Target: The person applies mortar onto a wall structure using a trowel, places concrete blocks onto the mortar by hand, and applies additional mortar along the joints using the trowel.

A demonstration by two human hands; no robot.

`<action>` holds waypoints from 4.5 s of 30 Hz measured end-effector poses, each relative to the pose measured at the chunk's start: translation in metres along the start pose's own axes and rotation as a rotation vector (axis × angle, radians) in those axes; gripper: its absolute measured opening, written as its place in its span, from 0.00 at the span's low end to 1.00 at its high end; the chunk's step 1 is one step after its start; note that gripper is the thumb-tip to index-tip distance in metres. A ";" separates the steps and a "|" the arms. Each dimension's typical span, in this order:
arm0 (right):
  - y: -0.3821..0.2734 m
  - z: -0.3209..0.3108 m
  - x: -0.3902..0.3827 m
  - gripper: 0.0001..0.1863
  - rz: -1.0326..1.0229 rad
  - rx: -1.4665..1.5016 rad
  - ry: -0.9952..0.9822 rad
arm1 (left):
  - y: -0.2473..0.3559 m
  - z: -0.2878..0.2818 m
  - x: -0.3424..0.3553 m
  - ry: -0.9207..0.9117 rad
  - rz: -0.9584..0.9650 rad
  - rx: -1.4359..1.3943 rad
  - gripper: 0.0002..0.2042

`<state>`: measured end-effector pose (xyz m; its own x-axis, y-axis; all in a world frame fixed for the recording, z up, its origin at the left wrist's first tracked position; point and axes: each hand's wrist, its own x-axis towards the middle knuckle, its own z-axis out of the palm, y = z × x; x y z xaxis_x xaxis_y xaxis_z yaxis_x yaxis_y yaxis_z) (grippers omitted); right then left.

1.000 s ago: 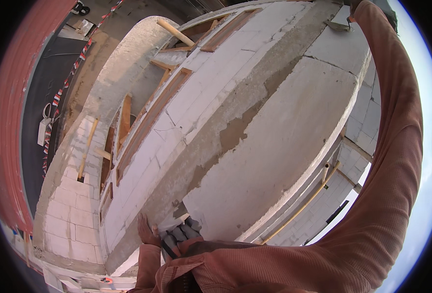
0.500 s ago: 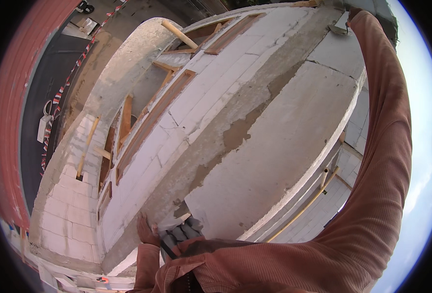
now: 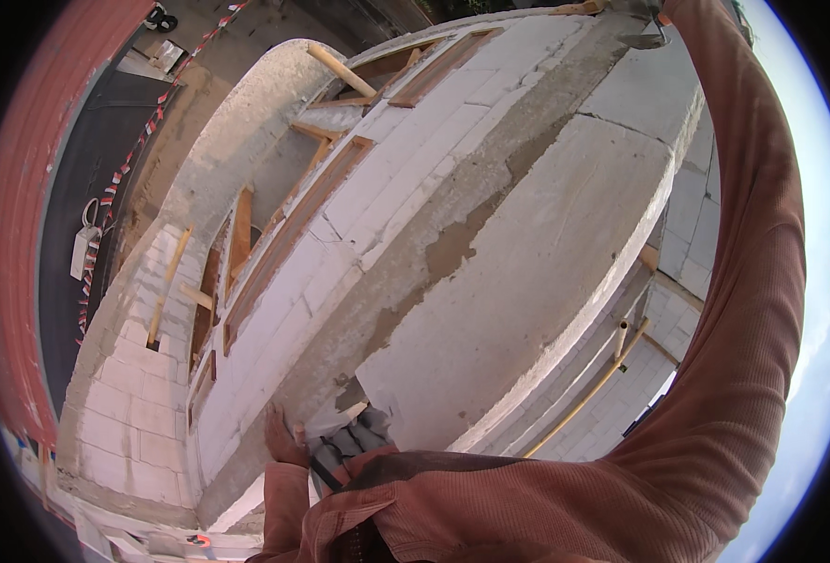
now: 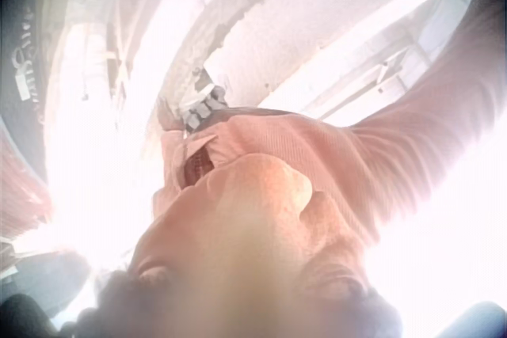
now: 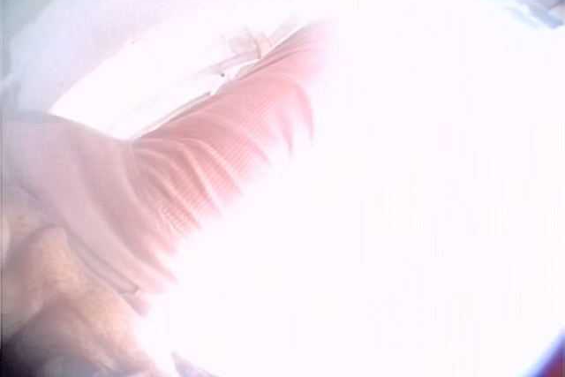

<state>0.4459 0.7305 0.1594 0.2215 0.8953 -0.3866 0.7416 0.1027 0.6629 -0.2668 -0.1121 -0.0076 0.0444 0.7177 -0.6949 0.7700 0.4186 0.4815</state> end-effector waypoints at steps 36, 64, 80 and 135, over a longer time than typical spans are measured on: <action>-0.201 0.106 -0.726 0.16 1.326 2.191 0.485 | -0.010 -0.014 0.024 -0.269 0.193 -0.127 0.49; -0.625 0.148 -0.751 0.23 2.061 2.078 -0.500 | -0.025 -0.016 0.031 -0.646 0.040 -0.460 0.56; -0.599 0.143 -0.752 0.25 1.689 1.963 -0.637 | -0.037 -0.006 0.034 -0.413 0.249 -0.280 0.48; -0.448 0.863 -1.308 0.26 2.321 2.194 -0.731 | -0.006 0.085 -0.010 1.077 -0.149 0.584 0.30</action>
<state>0.3700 -0.8605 -0.1854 0.2663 -0.5248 -0.8085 -0.9623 -0.0975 -0.2538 -0.2172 -0.1688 -0.0491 -0.4019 0.8924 0.2052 0.9038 0.4226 -0.0678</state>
